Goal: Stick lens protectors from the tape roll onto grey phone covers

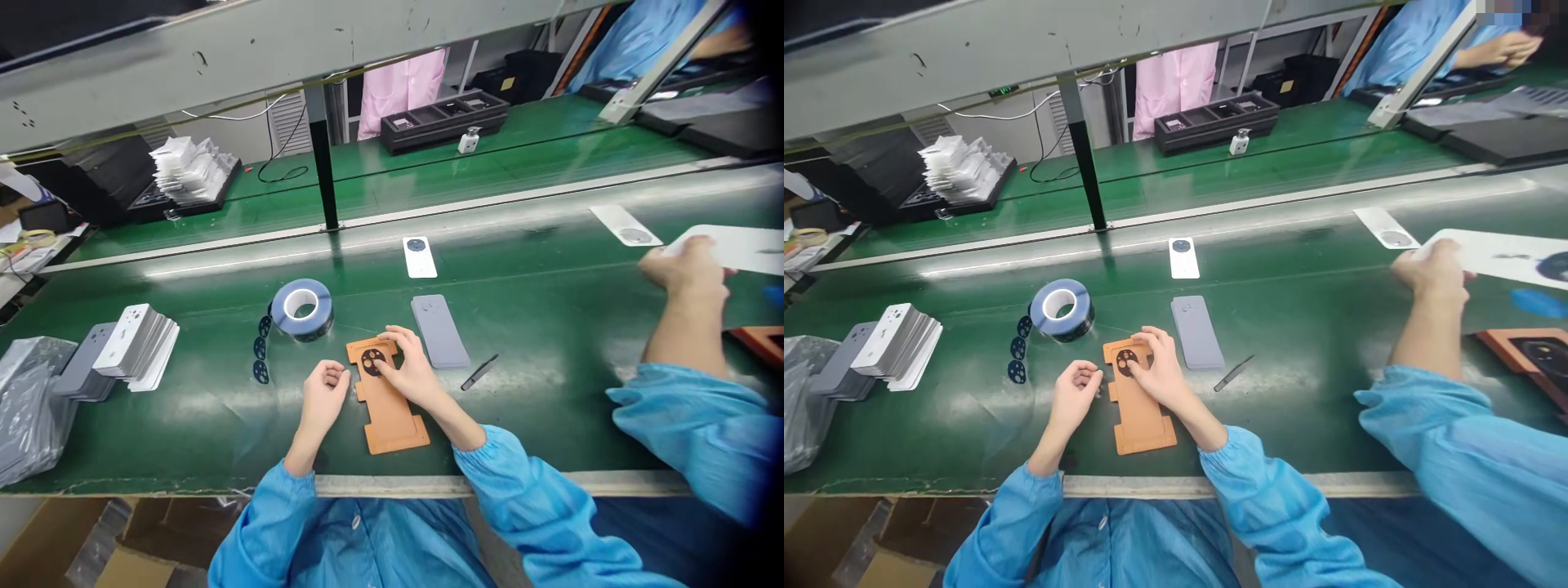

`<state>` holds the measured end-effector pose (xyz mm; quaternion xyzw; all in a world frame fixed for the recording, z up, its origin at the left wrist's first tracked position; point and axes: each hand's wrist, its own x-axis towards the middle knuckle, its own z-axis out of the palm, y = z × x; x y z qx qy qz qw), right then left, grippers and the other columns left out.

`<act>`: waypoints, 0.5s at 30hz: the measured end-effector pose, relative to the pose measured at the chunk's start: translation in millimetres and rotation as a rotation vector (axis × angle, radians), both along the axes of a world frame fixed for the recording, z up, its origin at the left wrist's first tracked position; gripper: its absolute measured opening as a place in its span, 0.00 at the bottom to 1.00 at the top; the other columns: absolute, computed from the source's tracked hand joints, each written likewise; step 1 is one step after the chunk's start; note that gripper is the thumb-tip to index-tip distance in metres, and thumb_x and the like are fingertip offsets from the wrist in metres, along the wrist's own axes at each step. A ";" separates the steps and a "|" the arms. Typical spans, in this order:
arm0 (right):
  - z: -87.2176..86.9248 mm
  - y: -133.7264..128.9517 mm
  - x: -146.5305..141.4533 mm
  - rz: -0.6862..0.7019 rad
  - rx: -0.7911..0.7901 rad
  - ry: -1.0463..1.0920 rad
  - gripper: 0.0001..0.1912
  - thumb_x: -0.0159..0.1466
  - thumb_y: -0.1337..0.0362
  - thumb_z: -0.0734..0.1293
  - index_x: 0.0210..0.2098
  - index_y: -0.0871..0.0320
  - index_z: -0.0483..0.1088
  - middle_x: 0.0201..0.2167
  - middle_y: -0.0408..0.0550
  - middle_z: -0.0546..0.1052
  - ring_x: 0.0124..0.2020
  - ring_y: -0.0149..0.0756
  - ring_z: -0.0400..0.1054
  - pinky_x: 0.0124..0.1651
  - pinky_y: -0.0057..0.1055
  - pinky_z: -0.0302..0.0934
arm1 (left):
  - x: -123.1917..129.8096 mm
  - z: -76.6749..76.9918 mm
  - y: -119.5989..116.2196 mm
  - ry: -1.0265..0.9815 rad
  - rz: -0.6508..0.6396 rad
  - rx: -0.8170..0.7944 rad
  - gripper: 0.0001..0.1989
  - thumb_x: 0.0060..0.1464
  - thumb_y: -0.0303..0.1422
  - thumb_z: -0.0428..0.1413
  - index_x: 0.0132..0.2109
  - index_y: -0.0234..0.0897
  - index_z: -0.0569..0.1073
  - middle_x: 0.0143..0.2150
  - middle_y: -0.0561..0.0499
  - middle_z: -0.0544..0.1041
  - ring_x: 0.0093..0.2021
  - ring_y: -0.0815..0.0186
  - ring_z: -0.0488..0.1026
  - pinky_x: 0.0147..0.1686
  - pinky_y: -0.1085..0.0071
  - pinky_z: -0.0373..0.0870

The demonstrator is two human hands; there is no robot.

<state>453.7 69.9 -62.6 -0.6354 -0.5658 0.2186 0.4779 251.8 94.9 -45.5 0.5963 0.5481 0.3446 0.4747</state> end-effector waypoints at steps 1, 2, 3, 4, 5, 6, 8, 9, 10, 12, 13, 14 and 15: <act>-2.9 -0.6 -0.8 -0.014 -0.004 0.003 0.22 0.57 0.67 0.70 0.51 0.53 0.70 0.58 0.54 0.68 0.63 0.49 0.61 0.66 0.50 0.56 | 8.6 -5.3 4.8 -0.048 -0.007 -0.052 0.10 0.51 0.38 0.63 0.35 0.37 0.72 0.30 0.51 0.75 0.28 0.67 0.73 0.30 0.72 0.71; -5.6 -1.1 -1.2 -0.024 -0.012 0.012 0.23 0.58 0.67 0.70 0.53 0.53 0.69 0.60 0.55 0.67 0.64 0.50 0.60 0.66 0.51 0.55 | 14.8 -9.7 9.3 -0.077 -0.010 -0.082 0.11 0.50 0.38 0.63 0.34 0.36 0.71 0.29 0.52 0.74 0.27 0.69 0.72 0.28 0.73 0.70; -8.0 -1.6 -1.1 -0.028 -0.020 0.024 0.24 0.58 0.66 0.70 0.54 0.53 0.69 0.60 0.55 0.67 0.64 0.50 0.60 0.67 0.51 0.55 | 18.9 -12.8 13.2 -0.095 -0.010 -0.099 0.12 0.49 0.38 0.64 0.34 0.36 0.71 0.29 0.52 0.74 0.26 0.69 0.72 0.27 0.73 0.70; -10.0 -2.0 -0.8 -0.027 -0.028 0.036 0.24 0.58 0.66 0.71 0.54 0.52 0.69 0.60 0.54 0.68 0.64 0.50 0.60 0.67 0.52 0.55 | 21.4 -14.8 16.1 -0.101 -0.013 -0.107 0.12 0.49 0.38 0.64 0.34 0.36 0.71 0.28 0.52 0.73 0.25 0.70 0.71 0.26 0.74 0.69; -11.6 -2.2 -0.3 -0.023 -0.033 0.046 0.24 0.58 0.66 0.71 0.54 0.52 0.69 0.60 0.54 0.68 0.64 0.50 0.61 0.67 0.52 0.55 | 22.8 -15.7 18.1 -0.102 -0.019 -0.113 0.12 0.48 0.38 0.64 0.33 0.36 0.71 0.28 0.53 0.73 0.24 0.71 0.71 0.25 0.74 0.68; -12.8 -2.3 0.1 -0.019 -0.037 0.053 0.24 0.58 0.66 0.71 0.54 0.52 0.69 0.60 0.54 0.68 0.63 0.49 0.61 0.67 0.51 0.55 | 23.4 -15.9 19.3 -0.102 -0.025 -0.123 0.12 0.48 0.38 0.64 0.33 0.36 0.70 0.28 0.53 0.73 0.24 0.71 0.70 0.24 0.75 0.68; -13.8 -2.3 0.4 -0.012 -0.039 0.064 0.24 0.58 0.67 0.71 0.54 0.52 0.69 0.59 0.54 0.69 0.63 0.49 0.62 0.67 0.50 0.55 | 23.9 -14.9 20.2 -0.089 -0.033 -0.139 0.13 0.47 0.38 0.64 0.32 0.36 0.70 0.26 0.54 0.73 0.22 0.72 0.68 0.22 0.75 0.66; -13.9 -2.2 0.3 -0.011 -0.040 0.068 0.24 0.58 0.67 0.71 0.54 0.53 0.69 0.59 0.54 0.69 0.63 0.49 0.62 0.67 0.50 0.55 | 24.2 -14.2 20.3 -0.077 -0.035 -0.144 0.13 0.48 0.38 0.64 0.32 0.37 0.69 0.26 0.55 0.72 0.21 0.72 0.67 0.22 0.75 0.65; -13.7 -2.0 0.0 -0.011 -0.041 0.072 0.24 0.58 0.67 0.71 0.54 0.53 0.69 0.59 0.54 0.69 0.63 0.49 0.62 0.67 0.50 0.56 | 24.4 -13.7 20.3 -0.062 -0.036 -0.147 0.13 0.48 0.38 0.64 0.32 0.37 0.69 0.25 0.55 0.72 0.20 0.73 0.67 0.21 0.75 0.65; -13.1 -1.9 -0.8 -0.009 -0.043 0.080 0.23 0.58 0.66 0.71 0.53 0.53 0.70 0.59 0.54 0.69 0.63 0.49 0.62 0.67 0.49 0.56 | 25.1 -13.2 20.7 -0.036 -0.039 -0.150 0.13 0.49 0.38 0.64 0.32 0.37 0.69 0.25 0.56 0.72 0.19 0.73 0.66 0.21 0.76 0.64; -12.8 -1.9 -1.1 -0.009 -0.043 0.084 0.23 0.59 0.66 0.71 0.53 0.53 0.70 0.59 0.54 0.69 0.63 0.49 0.62 0.67 0.49 0.56 | 25.4 -13.2 21.0 -0.026 -0.039 -0.149 0.13 0.49 0.39 0.64 0.32 0.37 0.68 0.25 0.56 0.72 0.19 0.73 0.66 0.21 0.76 0.64; -12.4 -1.9 -1.4 -0.010 -0.043 0.088 0.23 0.59 0.66 0.71 0.53 0.53 0.70 0.59 0.54 0.69 0.63 0.49 0.63 0.67 0.49 0.56 | 25.7 -13.2 21.3 -0.017 -0.040 -0.147 0.13 0.49 0.39 0.64 0.32 0.37 0.69 0.25 0.55 0.72 0.20 0.73 0.67 0.21 0.76 0.64; -12.1 -1.9 -1.5 -0.011 -0.044 0.091 0.23 0.59 0.65 0.71 0.53 0.53 0.70 0.59 0.54 0.69 0.63 0.49 0.63 0.67 0.50 0.56 | 25.9 -13.3 21.7 -0.007 -0.040 -0.142 0.13 0.49 0.39 0.64 0.32 0.37 0.69 0.26 0.55 0.72 0.20 0.73 0.67 0.21 0.76 0.64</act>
